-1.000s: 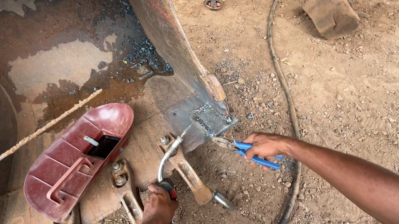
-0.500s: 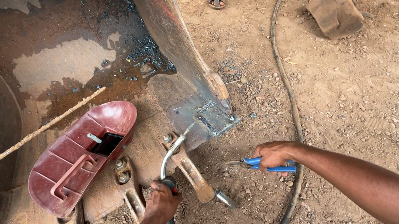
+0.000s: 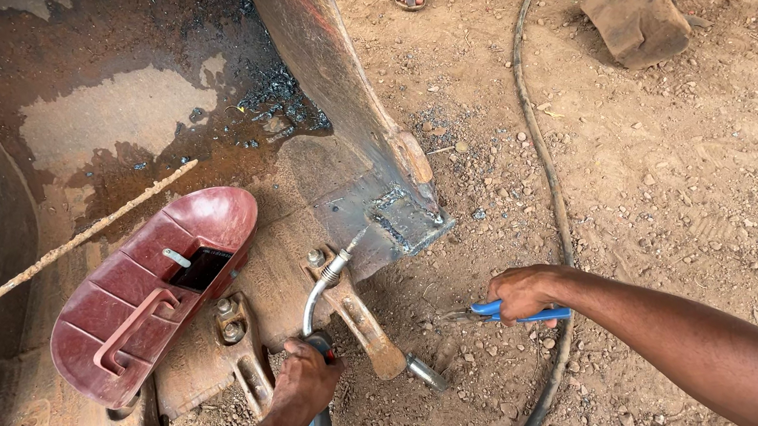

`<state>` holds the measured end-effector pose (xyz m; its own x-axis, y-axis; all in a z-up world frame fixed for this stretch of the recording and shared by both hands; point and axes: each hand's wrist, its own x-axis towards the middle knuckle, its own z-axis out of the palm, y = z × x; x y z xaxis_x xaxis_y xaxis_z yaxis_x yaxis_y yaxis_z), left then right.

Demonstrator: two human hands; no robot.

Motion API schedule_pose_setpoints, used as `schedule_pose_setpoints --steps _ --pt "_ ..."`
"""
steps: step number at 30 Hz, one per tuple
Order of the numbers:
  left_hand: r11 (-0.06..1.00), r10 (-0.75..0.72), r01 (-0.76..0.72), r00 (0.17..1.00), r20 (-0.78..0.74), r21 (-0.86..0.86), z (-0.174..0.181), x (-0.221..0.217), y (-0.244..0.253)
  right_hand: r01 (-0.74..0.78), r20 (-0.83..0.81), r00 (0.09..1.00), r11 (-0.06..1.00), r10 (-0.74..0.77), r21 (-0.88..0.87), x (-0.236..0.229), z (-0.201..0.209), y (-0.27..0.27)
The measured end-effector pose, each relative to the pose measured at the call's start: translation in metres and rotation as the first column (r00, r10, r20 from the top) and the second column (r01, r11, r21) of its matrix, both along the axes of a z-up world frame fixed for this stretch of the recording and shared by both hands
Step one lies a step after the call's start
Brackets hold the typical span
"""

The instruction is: The person uses pliers to clean and adjust the nozzle of a welding torch while working on a metal excavator bucket.

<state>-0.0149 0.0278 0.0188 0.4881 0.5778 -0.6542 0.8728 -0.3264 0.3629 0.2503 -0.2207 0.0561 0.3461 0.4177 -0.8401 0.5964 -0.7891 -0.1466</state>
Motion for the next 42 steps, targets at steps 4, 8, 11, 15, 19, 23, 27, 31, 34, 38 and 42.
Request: schedule_pose_setpoints --steps 4,8,11,15,19,23,27,31,34,38,42 --pt "1.0 -0.016 0.016 1.0 -0.005 0.011 -0.002 0.0 0.001 -0.032 0.005 0.999 0.999 0.032 -0.016 -0.002 0.007 0.001" --pt "1.0 0.006 -0.006 1.0 -0.002 0.004 -0.001 0.001 0.0 -0.093 0.016 0.995 0.995 0.094 -0.019 -0.004 0.01 0.001" --pt "0.999 0.03 -0.03 1.0 -0.01 -0.027 0.001 0.002 0.0 -0.104 0.021 0.994 0.994 0.105 -0.027 -0.005 0.008 0.001" --pt "1.0 0.013 -0.013 1.0 -0.009 0.005 -0.001 0.0 0.0 -0.11 0.007 0.994 0.993 0.11 -0.033 -0.003 0.005 0.001" --pt "1.0 -0.023 0.023 0.999 0.029 0.006 -0.005 -0.002 0.001 -0.11 0.017 0.994 0.994 0.11 -0.009 -0.001 0.0 0.0" --pt "1.0 0.006 -0.006 1.0 0.025 -0.021 -0.003 -0.002 0.001 -0.104 0.015 0.994 0.995 0.104 0.0 0.0 -0.003 0.0" --pt "1.0 -0.008 0.008 1.0 0.023 -0.011 -0.002 -0.002 0.001 -0.072 0.01 0.997 0.997 0.072 -0.025 0.002 -0.006 -0.001" --pt "1.0 -0.007 0.007 1.0 0.018 -0.01 -0.002 -0.001 0.002 -0.189 0.024 0.982 0.982 0.189 0.005 0.003 -0.011 -0.002" --pt "1.0 -0.013 0.013 1.0 0.019 -0.01 0.0 -0.002 0.001 -0.16 0.022 0.987 0.987 0.161 -0.011 0.003 -0.01 -0.002" --pt "1.0 0.003 -0.002 1.0 0.018 -0.02 0.005 -0.001 -0.001 -0.154 0.045 0.987 0.988 0.155 -0.021 0.003 -0.009 -0.001" --pt "0.995 0.079 -0.079 0.997 0.01 -0.06 0.007 0.003 -0.001 -0.153 0.019 0.988 0.988 0.154 -0.023 0.002 -0.01 -0.003"
